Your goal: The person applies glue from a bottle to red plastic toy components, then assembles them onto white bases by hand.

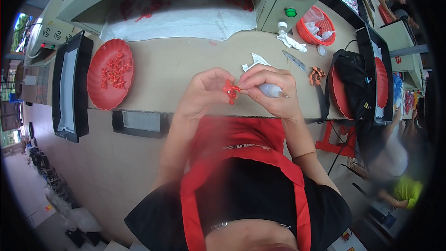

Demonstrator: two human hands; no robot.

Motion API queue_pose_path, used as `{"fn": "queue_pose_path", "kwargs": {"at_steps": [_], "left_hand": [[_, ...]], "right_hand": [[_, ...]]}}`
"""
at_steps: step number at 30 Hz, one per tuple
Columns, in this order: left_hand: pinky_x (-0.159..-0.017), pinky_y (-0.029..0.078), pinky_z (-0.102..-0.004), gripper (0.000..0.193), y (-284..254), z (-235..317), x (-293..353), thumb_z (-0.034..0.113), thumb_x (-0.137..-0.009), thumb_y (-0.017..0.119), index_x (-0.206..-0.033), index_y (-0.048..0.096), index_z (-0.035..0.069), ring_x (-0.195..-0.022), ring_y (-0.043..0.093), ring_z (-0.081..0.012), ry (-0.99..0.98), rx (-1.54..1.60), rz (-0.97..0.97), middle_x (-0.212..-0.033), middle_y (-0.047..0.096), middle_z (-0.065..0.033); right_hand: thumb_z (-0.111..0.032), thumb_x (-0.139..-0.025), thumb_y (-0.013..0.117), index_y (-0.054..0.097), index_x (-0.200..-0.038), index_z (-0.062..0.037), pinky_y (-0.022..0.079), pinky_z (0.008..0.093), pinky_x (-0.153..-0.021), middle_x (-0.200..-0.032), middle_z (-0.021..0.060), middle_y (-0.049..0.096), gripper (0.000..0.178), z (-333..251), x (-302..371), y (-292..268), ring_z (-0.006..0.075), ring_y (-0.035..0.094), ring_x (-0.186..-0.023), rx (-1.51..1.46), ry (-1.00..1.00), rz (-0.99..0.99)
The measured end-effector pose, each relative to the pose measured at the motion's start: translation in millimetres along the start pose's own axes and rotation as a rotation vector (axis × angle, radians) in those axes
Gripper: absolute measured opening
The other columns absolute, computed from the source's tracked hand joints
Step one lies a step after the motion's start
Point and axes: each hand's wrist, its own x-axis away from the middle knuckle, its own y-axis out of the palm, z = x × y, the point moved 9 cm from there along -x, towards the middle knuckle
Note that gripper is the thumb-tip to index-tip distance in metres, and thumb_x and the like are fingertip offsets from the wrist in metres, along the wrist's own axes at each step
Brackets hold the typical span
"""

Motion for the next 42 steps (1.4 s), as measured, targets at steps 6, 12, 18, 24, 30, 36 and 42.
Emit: {"fn": "queue_pose_path", "kwargs": {"at_steps": [6, 12, 18, 24, 30, 36, 42], "left_hand": [[-0.068, 0.049, -0.0276, 0.03, 5, -8, -1, 0.001, -0.066, 0.072, -0.09, 0.056, 0.002, -0.076, 0.06, -0.0161, -0.066, 0.057, -0.098, -0.086, 0.058, -0.0072], [-0.064, 0.042, -0.0266, 0.029, 8, -12, 0, 0.005, -0.066, 0.073, -0.088, 0.054, 0.004, -0.072, 0.055, -0.0153, -0.089, 0.07, -0.134, -0.085, 0.058, -0.0066], [-0.066, 0.041, -0.026, 0.03, 10, -18, -1, 0.006, -0.069, 0.072, -0.093, 0.054, 0.006, -0.078, 0.054, -0.0156, -0.033, 0.159, -0.122, -0.09, 0.058, -0.0064], [-0.069, 0.041, -0.0262, 0.022, 11, -18, 0, 0.003, -0.076, 0.063, -0.097, 0.055, 0.007, -0.082, 0.055, -0.0142, -0.005, 0.203, -0.093, -0.092, 0.059, -0.0062], [-0.07, 0.041, -0.0251, 0.028, 8, -24, 1, 0.008, -0.074, 0.07, -0.097, 0.055, 0.005, -0.082, 0.053, -0.0166, -0.029, 0.209, -0.074, -0.092, 0.059, -0.0065], [-0.071, 0.041, -0.0239, 0.035, 5, -25, 1, 0.012, -0.07, 0.078, -0.095, 0.055, 0.004, -0.082, 0.052, -0.0185, -0.067, 0.216, -0.044, -0.092, 0.059, -0.0071], [-0.071, 0.042, -0.0249, 0.027, 4, -26, 0, 0.006, -0.072, 0.07, -0.095, 0.055, 0.006, -0.082, 0.054, -0.0176, -0.056, 0.225, -0.067, -0.091, 0.059, -0.0069]], "right_hand": [[0.007, -0.071, 0.065, 0.064, -0.08, 0.0004, 0.05, 0.0274, -0.067, -0.081, 0.01, 0.065, 0.011, 8, 2, 2, 0.0194, 0.064, -0.073, -0.075, 0.051, -0.017], [0.007, -0.072, 0.065, 0.065, -0.081, 0.0003, 0.048, 0.0262, -0.068, -0.081, 0.0092, 0.065, 0.011, 14, 3, 5, 0.0172, 0.062, -0.074, -0.172, 0.101, -0.029], [0.007, -0.074, 0.067, 0.064, -0.085, 0.0035, 0.048, 0.0243, -0.062, -0.085, 0.0093, 0.06, 0.011, 30, 5, 0, 0.0134, 0.057, -0.07, -0.236, 0.235, 0.034], [0.004, -0.078, 0.064, 0.063, -0.088, 0.0051, 0.048, 0.0238, -0.056, -0.084, 0.0097, 0.06, 0.01, 45, 12, 2, 0.0126, 0.057, -0.065, -0.422, 0.424, 0.063], [-0.003, -0.078, 0.067, 0.067, -0.085, 0.0024, 0.046, 0.0213, -0.054, -0.069, 0.0066, 0.064, 0.009, 52, 15, 3, 0.0101, 0.06, -0.061, -0.444, 0.513, 0.092], [-0.005, -0.077, 0.067, 0.067, -0.083, 0.0021, 0.045, 0.0212, -0.053, -0.066, 0.0057, 0.062, 0.009, 55, 17, 2, 0.0092, 0.058, -0.058, -0.421, 0.526, 0.113], [0.003, -0.077, 0.066, 0.064, -0.086, 0.0043, 0.049, 0.0237, -0.053, -0.08, 0.0094, 0.062, 0.009, 59, 17, 4, 0.0117, 0.058, -0.062, -0.421, 0.521, 0.071]]}}
